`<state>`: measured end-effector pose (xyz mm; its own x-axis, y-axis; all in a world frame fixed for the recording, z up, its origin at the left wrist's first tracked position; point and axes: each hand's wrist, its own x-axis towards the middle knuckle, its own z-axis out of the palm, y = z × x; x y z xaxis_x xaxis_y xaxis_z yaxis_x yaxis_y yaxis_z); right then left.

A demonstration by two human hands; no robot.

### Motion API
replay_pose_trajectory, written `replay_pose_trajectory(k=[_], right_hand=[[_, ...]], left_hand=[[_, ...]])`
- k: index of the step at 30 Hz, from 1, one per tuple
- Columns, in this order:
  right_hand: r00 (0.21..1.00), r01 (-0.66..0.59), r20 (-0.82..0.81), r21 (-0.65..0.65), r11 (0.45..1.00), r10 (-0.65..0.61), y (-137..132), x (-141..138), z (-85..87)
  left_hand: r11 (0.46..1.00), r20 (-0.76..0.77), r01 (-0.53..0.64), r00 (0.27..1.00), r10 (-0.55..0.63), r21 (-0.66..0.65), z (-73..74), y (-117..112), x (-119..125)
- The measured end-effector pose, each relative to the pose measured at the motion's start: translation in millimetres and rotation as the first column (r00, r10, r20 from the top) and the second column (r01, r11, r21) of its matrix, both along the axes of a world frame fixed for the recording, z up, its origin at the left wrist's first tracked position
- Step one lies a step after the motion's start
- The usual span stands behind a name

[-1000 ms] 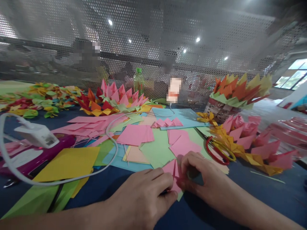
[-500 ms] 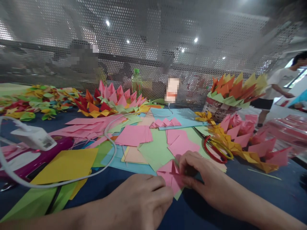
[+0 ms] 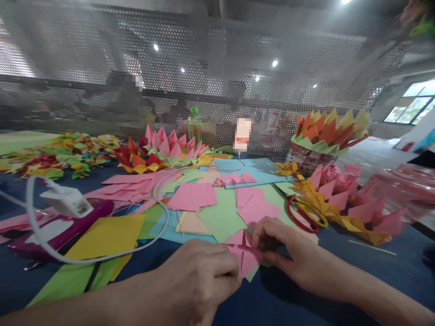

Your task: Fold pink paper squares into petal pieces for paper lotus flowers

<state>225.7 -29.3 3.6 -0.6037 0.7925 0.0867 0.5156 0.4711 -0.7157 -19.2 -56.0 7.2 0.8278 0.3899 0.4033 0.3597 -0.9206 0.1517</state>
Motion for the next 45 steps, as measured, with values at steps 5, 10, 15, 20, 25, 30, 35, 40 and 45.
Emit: replay_pose_trajectory(k=[5,10,15,20,25,30,35,40,45], right_hand=[[0.997,0.015,-0.076,-0.009,1.0,-0.015,3,1,-2.3],[0.996,0.091,-0.029,0.06,0.994,-0.089,1,-3,-9.7],[0.996,0.087,-0.011,0.154,0.984,-0.086,-2,-5,-8.4],[0.995,-0.096,0.04,0.268,0.959,0.088,1,-2,-1.2],[0.984,-0.137,0.149,0.291,0.947,0.097,3,-5,-0.6],[0.99,-0.109,0.122,0.322,0.941,0.073,5,-6,-1.9],[0.995,-0.073,0.085,0.387,0.919,0.044,-3,-6,-0.1],[0.998,-0.025,0.062,0.318,0.948,0.005,-12,-6,-4.0],[1.0,0.009,0.024,0.173,0.985,-0.014,-10,-7,-11.1]], left_hand=[[0.996,0.064,0.039,0.997,-0.034,-0.086,-8.1,10,-1],[0.983,0.228,-0.037,0.97,0.078,-0.179,-10.5,17,1],[0.958,0.249,-0.112,0.952,0.179,-0.263,-13.5,23,6],[0.951,0.225,-0.082,0.962,0.154,-0.299,-10.4,16,14],[0.956,0.215,-0.071,0.967,0.135,-0.284,-7.4,8,17],[0.966,0.18,-0.054,0.978,0.102,-0.254,-4.4,6,17],[0.983,0.185,-0.037,0.98,0.071,-0.18,-4.6,7,12],[0.986,0.173,-0.064,0.981,0.09,-0.153,-5.3,9,9],[0.986,0.048,-0.054,0.997,0.063,-0.16,-1.8,9,7]])
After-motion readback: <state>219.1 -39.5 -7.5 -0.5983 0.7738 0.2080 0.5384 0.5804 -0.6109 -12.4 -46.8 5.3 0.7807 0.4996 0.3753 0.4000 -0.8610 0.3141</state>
